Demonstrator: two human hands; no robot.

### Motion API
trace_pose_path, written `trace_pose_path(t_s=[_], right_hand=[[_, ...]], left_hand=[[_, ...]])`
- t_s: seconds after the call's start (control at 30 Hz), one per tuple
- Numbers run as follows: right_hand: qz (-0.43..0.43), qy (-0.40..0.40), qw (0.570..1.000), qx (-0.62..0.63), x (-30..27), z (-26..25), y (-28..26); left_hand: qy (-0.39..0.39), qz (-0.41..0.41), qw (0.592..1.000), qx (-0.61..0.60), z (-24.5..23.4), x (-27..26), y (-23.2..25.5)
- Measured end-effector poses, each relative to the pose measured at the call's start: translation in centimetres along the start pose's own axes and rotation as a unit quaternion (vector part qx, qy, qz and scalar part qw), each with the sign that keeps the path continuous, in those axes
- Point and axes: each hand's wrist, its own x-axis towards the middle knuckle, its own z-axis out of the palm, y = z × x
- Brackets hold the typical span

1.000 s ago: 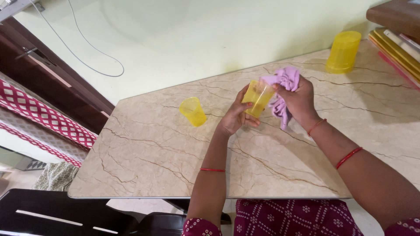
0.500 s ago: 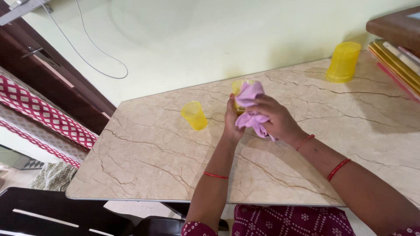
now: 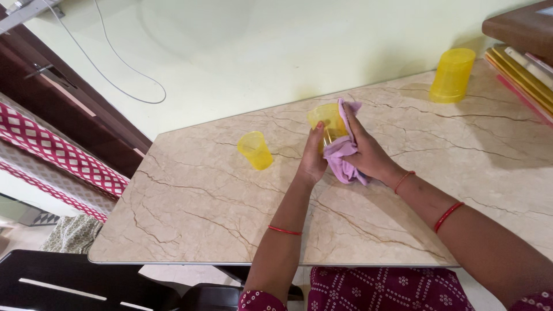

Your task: The person wipes a brown folder with a pink cloth, moving it aside to clean the table surface. They then pick up several yellow plastic cups from a chair and wipe each one individually with the cloth before placing them on the table.

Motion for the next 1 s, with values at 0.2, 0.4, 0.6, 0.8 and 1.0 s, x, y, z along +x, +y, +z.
trace_pose_path(t_s=[0.2, 0.4, 0.6, 0.8, 1.0], right_hand=[[0.088, 0.027, 0.970, 0.224, -0.2, 0.7, 2.4], [0.240, 0.081, 0.844, 0.473, -0.2, 1.1, 3.1], [0.228, 0.011, 0.960, 0.164, 0.2, -0.3, 3.8], [0.132, -0.007, 0.982, -0.135, 0.4, -2.9, 3.2], [-0.191, 0.080, 0.835, -0.509, 0.5, -3.9, -1.3]], left_hand=[[0.030, 0.151, 0.978, 0.139, 1.2, -0.6, 0.6], [-0.039, 0.209, 0.966, 0.148, 2.2, -0.5, 0.3], [0.007, 0.244, 0.948, 0.202, 1.2, -0.3, 0.2], [0.138, 0.222, 0.948, 0.181, 1.0, -0.6, 1.3], [0.140, 0.274, 0.836, 0.455, 2.1, -0.8, -0.8]])
